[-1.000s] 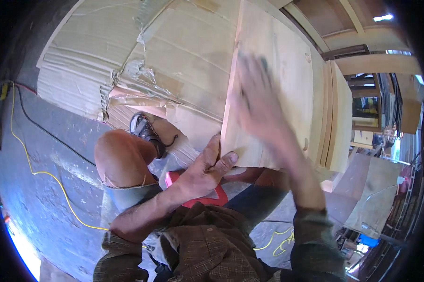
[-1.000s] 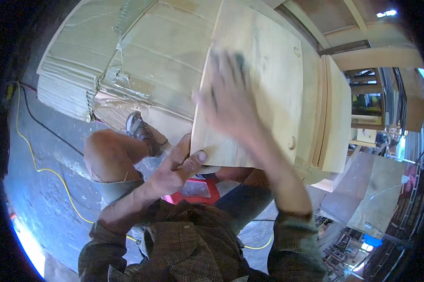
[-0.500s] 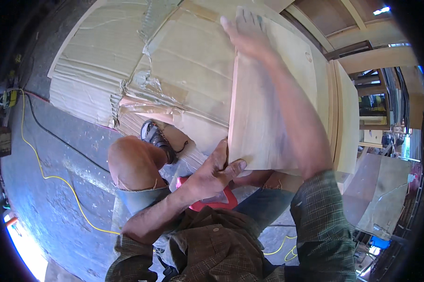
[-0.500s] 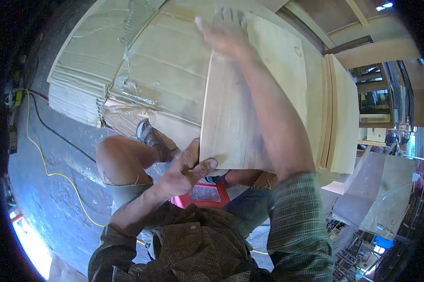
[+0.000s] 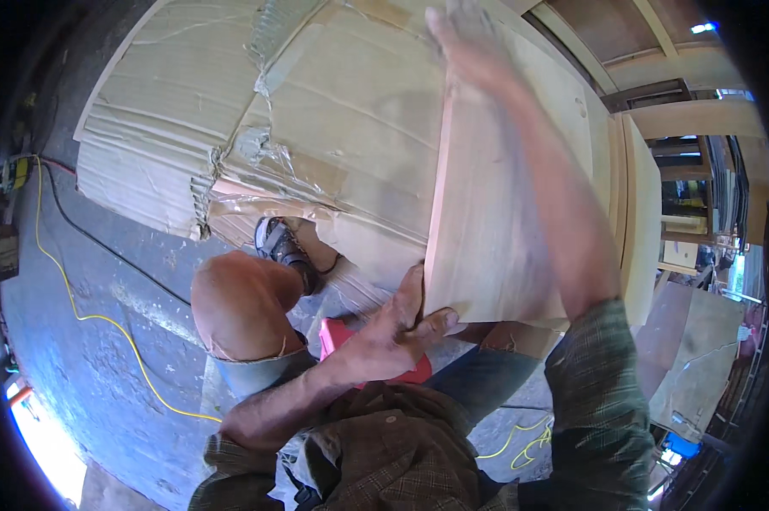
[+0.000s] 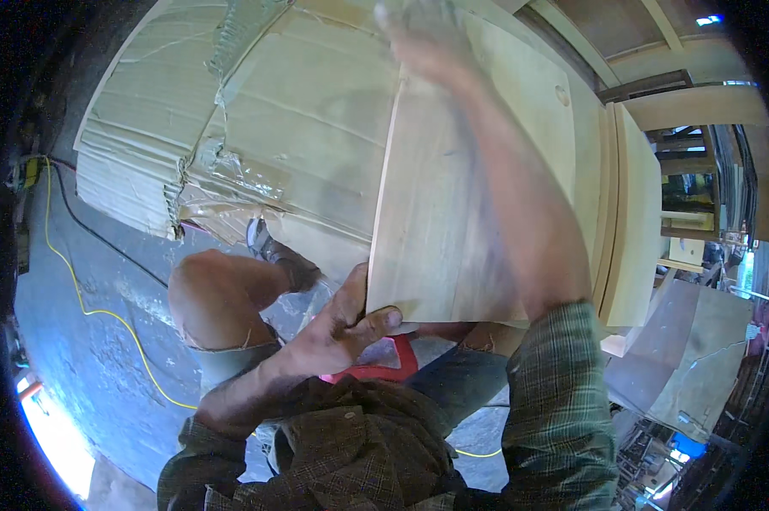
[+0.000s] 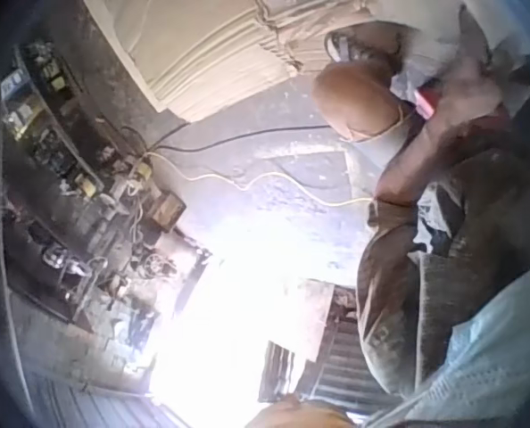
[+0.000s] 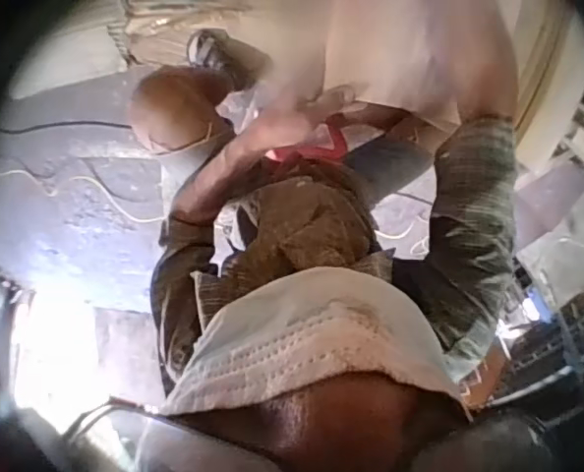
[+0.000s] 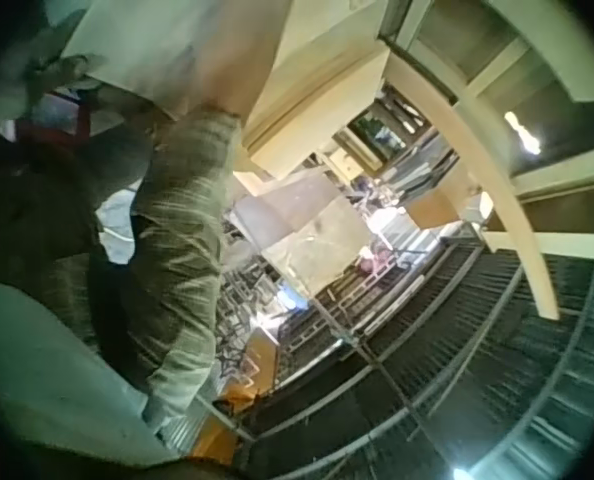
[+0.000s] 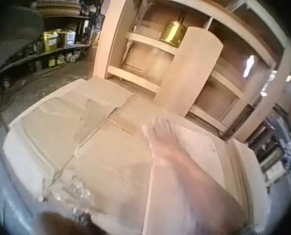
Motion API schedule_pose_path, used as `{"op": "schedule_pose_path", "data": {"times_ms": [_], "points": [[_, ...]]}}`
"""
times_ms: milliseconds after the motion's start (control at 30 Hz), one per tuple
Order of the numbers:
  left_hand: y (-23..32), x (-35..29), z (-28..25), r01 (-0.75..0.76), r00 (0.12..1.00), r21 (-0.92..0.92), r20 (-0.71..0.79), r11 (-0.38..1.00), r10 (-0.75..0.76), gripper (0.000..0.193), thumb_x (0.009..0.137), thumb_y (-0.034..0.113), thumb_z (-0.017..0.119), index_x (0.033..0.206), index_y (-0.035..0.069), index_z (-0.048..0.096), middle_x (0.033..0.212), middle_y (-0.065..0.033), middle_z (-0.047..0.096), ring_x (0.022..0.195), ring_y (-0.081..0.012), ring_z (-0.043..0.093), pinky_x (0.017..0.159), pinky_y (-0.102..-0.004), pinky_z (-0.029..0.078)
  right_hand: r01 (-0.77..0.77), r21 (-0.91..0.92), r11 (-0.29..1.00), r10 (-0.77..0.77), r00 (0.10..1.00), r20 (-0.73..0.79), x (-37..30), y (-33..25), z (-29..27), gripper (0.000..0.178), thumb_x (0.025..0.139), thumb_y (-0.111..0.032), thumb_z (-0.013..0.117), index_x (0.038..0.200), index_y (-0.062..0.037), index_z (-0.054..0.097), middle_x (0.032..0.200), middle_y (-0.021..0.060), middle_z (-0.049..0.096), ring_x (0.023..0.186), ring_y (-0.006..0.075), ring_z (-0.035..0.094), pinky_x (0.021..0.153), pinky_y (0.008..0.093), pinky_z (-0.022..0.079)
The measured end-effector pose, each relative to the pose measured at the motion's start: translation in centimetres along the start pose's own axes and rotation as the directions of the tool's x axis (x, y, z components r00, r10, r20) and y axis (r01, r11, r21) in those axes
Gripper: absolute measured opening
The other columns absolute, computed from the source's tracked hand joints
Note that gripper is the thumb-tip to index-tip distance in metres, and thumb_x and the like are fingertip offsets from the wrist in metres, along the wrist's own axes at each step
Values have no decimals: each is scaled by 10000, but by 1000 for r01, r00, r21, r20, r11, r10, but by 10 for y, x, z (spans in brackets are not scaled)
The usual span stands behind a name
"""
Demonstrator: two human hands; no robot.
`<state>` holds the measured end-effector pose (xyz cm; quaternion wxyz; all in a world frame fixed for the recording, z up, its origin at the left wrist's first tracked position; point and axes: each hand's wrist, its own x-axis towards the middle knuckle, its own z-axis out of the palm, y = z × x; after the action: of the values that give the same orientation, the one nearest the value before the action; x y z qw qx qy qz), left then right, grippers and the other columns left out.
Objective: The person sits on a small red stool and sands a light-colored wooden board resting on their lap using a sanding block. They repeatedly rub the surface and edges of the board, occasionally flipping it to work on different sides.
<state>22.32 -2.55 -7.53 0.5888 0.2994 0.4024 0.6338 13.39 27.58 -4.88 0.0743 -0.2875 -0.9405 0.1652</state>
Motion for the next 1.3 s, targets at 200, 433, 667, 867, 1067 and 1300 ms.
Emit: {"op": "schedule_pose_path", "data": {"times_ms": [200, 433, 667, 867, 1067, 1300], "points": [[3, -2, 4, 69, 996, -155, -36, 986, -76, 512, 961, 117, 499, 1387, -29, 254, 1264, -119, 470, 1198, -172, 427, 1015, -313, 340, -53, -211, 976, 35, 996, -87, -9, -1, 0, 679, 959, -446, 321, 1420, 49, 261, 1499, 219, 223, 1409, 337, 157, 1154, 384, 117], [2, 0, 4, 42, 999, -272, -10, 961, -47, 507, 959, 82, 489, 1383, -27, 233, 1258, -131, 464, 1196, -183, 437, 995, -308, 399, 79, 215, 973, -58, 993, -102, -108, 1, -23, 576, 919, -255, 462, 1434, -49, 307, 1386, 217, 429, 1319, 324, 373, 1075, 349, 294], [0, 0, 4, -11, 999, -165, -37, 986, 5, 496, 952, 68, 492, 1373, -38, 251, 1262, -129, 466, 1205, -181, 428, 1027, -302, 354, 2, -62, 998, -29, 903, -429, -137, -13, -96, 461, 926, -123, 404, 1385, -77, 420, 1311, 167, 531, 1195, 282, 522, 955, 344, 419], [0, 1, 4, -4, 1000, -224, -17, 975, 0, 486, 948, 82, 501, 1356, -49, 272, 1238, -130, 477, 1179, -173, 432, 1008, -292, 349, 21, -362, 932, 2, 998, 63, -171, -39, -44, 408, 903, -170, 484, 1294, -53, 503, 1227, 194, 533, 1111, 345, 525, 938, 418, 418], [1, 0, 1, 38, 999, -188, -26, 981, -44, 475, 945, 85, 503, 1344, -50, 283, 1202, -127, 491, 1117, -163, 464, 982, -283, 370, 147, -219, 965, -192, 961, -199, -166, -22, -16, 414, 874, -232, 534, 1228, -17, 549, 1188, 197, 517, 1108, 371, 479, 976, 452, 368], [0, 0, 5, 23, 998, -239, -47, 971, -35, 489, 942, 76, 509, 1369, -27, 293, 1245, -123, 492, 1173, -178, 473, 990, -299, 416, 123, -129, 984, -156, 944, -290, -158, -7, -2, 408, 900, -196, 498, 1237, 31, 533, 1306, 240, 464, 1260, 362, 407, 1066, 431, 301]]}}
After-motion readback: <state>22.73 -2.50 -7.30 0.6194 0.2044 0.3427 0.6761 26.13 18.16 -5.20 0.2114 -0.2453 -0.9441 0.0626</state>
